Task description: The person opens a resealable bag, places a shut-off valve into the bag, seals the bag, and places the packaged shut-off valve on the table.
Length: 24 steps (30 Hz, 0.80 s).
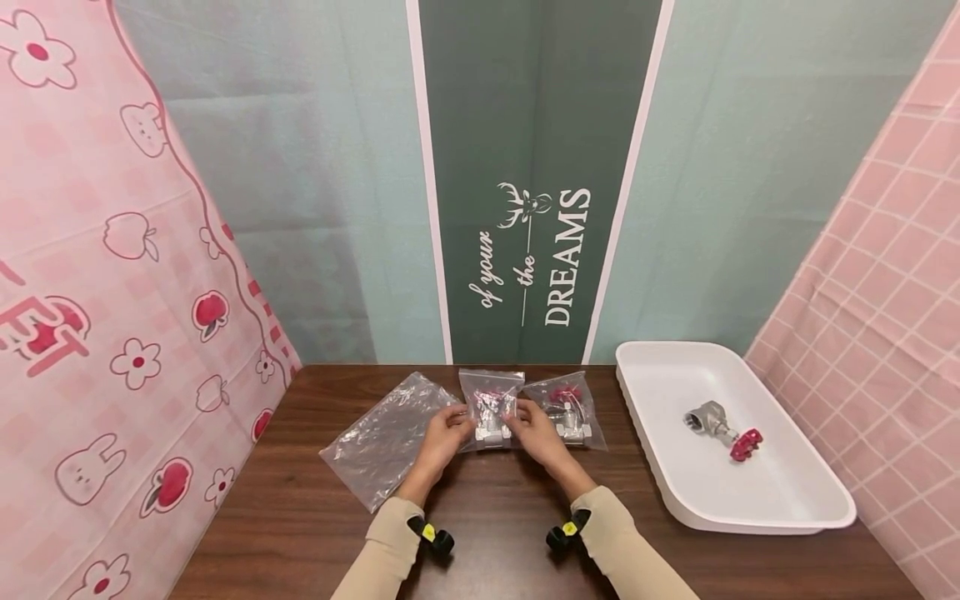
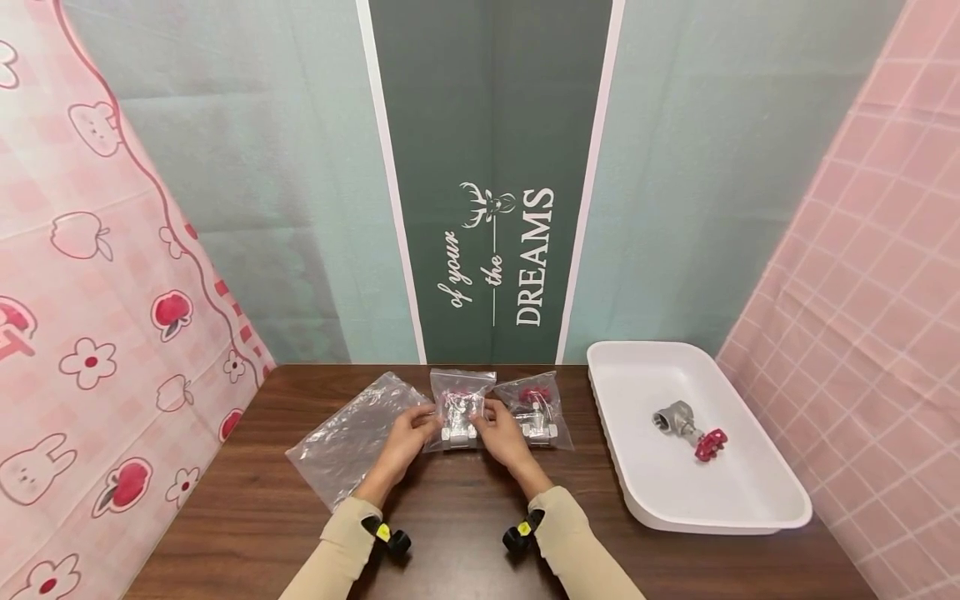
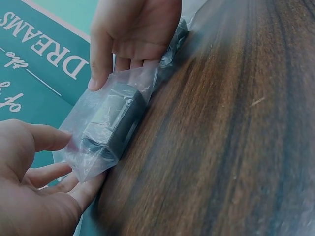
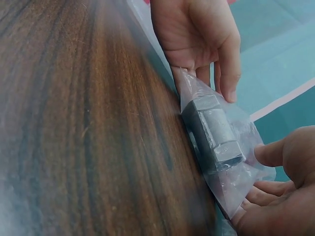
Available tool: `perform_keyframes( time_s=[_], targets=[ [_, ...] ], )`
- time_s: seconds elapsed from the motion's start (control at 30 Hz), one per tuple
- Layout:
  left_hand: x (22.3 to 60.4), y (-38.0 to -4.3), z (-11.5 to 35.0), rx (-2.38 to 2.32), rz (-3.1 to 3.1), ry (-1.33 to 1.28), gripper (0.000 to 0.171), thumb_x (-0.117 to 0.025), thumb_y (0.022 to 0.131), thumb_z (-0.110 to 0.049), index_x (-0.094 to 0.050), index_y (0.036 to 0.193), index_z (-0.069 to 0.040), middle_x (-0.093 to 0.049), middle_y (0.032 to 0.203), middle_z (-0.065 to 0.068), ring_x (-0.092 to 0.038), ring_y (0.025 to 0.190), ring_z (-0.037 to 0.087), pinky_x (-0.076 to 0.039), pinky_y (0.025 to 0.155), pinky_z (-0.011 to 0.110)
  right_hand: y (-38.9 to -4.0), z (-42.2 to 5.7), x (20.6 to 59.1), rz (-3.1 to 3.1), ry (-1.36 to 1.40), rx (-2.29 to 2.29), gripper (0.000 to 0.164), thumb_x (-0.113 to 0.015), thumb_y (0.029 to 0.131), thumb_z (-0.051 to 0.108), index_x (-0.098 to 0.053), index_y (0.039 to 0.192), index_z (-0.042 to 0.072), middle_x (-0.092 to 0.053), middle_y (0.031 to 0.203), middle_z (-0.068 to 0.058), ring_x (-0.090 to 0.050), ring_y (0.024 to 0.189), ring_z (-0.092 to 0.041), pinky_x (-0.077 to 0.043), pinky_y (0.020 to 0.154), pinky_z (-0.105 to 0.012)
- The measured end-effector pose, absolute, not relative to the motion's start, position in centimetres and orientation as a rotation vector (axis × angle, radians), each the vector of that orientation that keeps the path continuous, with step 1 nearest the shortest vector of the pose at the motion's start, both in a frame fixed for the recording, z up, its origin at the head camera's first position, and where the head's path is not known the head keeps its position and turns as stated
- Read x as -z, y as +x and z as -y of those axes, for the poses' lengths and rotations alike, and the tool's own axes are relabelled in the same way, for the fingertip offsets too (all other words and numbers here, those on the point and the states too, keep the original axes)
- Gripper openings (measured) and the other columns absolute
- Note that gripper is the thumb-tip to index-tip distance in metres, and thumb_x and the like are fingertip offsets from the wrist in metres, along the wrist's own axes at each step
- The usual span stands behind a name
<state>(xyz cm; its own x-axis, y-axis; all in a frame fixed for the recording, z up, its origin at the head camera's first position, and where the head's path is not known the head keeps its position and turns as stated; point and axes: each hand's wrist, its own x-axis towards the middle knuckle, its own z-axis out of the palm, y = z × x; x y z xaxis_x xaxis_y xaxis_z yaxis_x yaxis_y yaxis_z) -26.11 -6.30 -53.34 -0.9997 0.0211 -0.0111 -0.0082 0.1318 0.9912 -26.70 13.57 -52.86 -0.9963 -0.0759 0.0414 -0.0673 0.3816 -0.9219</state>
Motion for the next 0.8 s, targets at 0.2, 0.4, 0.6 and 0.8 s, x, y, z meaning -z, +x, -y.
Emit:
perform_keyframes(
  time_s=[0.2,0.4,0.6,0.8],
  targets=[
    [53.2,-26.0,6.6,-2.046,-2.372,0.056,0.043,-0.068,0.098,-0.006,-0.061,0.135,0.014,-0.071,0.123,0.032,-0.07,0.114,0.034,-0.058,0.091,0.03,-26.4,-13.8,52.8,-2.586,-0.13,1.778,0.044,-0.062,0.107,0.013,-0.053,0.143,-0.011,-0.064,0.136,-0.036,-0.065,0.126,-0.049,-0.054,0.108,-0.056],
    [53.3,-25.6,7.1,-2.072,-2.332,0.076,0.037,-0.068,0.099,-0.005,-0.064,0.131,0.014,-0.072,0.119,0.031,-0.072,0.106,0.026,-0.058,0.087,0.027,-26.0,-14.2,52.6,-2.577,-0.135,1.825,0.041,-0.064,0.104,0.008,-0.056,0.14,-0.011,-0.066,0.134,-0.036,-0.067,0.123,-0.049,-0.056,0.105,-0.054],
    [53.1,-25.6,7.8,-2.09,-2.296,0.083,0.031,-0.067,0.099,-0.001,-0.067,0.126,0.015,-0.073,0.115,0.032,-0.074,0.098,0.023,-0.063,0.092,0.035,-25.4,-14.5,52.2,-2.67,-0.143,1.818,0.034,-0.063,0.098,-0.001,-0.063,0.131,-0.008,-0.071,0.128,-0.03,-0.07,0.119,-0.043,-0.059,0.101,-0.05],
    [52.6,-25.4,8.8,-2.106,-2.288,0.113,0.028,-0.062,0.1,0.005,-0.066,0.124,0.019,-0.069,0.12,0.036,-0.076,0.103,0.034,-0.064,0.093,0.041,-24.4,-14.3,51.3,-2.788,-0.165,1.817,0.022,-0.066,0.097,-0.003,-0.069,0.119,-0.007,-0.074,0.117,-0.024,-0.072,0.11,-0.036,-0.061,0.097,-0.042]
  ],
)
